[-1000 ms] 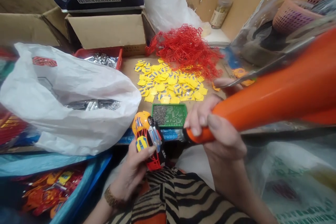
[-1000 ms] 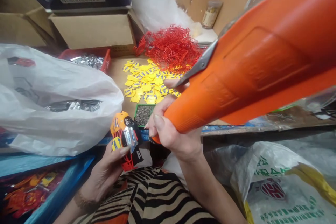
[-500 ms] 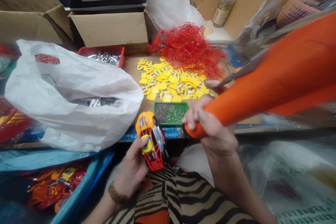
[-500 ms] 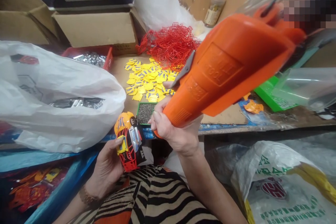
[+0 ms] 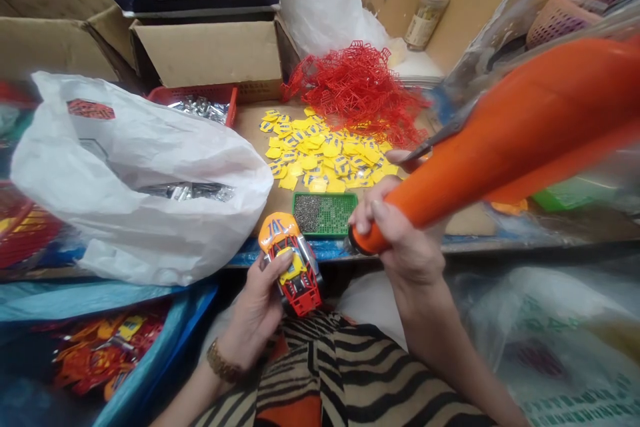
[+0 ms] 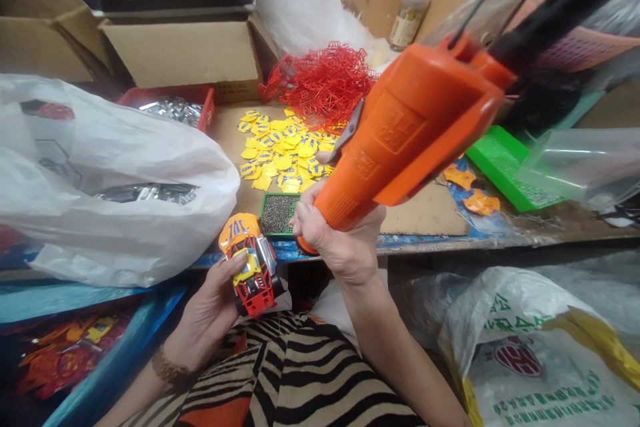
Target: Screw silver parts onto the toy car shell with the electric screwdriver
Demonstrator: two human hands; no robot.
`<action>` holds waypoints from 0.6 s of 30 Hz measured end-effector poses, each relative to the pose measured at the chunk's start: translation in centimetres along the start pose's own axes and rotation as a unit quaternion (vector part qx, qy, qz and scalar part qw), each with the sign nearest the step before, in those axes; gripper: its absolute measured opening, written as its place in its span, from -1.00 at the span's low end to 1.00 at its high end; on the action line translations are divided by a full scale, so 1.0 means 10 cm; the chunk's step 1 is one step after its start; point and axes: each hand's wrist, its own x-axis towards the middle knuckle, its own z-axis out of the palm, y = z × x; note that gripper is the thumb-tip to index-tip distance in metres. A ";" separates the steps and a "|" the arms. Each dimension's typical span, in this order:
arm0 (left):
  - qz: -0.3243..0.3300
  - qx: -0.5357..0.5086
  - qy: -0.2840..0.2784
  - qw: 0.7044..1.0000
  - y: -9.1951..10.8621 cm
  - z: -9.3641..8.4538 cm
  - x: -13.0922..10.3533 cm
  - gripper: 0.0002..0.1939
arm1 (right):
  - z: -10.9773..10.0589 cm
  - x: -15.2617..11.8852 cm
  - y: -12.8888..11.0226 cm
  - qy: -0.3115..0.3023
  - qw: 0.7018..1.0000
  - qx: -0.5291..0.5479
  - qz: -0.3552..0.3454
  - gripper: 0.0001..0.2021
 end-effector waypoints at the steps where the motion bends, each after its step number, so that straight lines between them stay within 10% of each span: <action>1: 0.006 0.006 -0.003 1.000 0.00 0.00 0.00 -0.52 | 0.00 0.00 0.00 0.001 1.000 0.002 -0.001 -0.89; 18: 0.046 0.073 -0.029 0.996 0.00 0.02 -0.12 -0.32 | -0.05 0.03 0.02 0.018 0.999 -0.031 -0.017 -0.86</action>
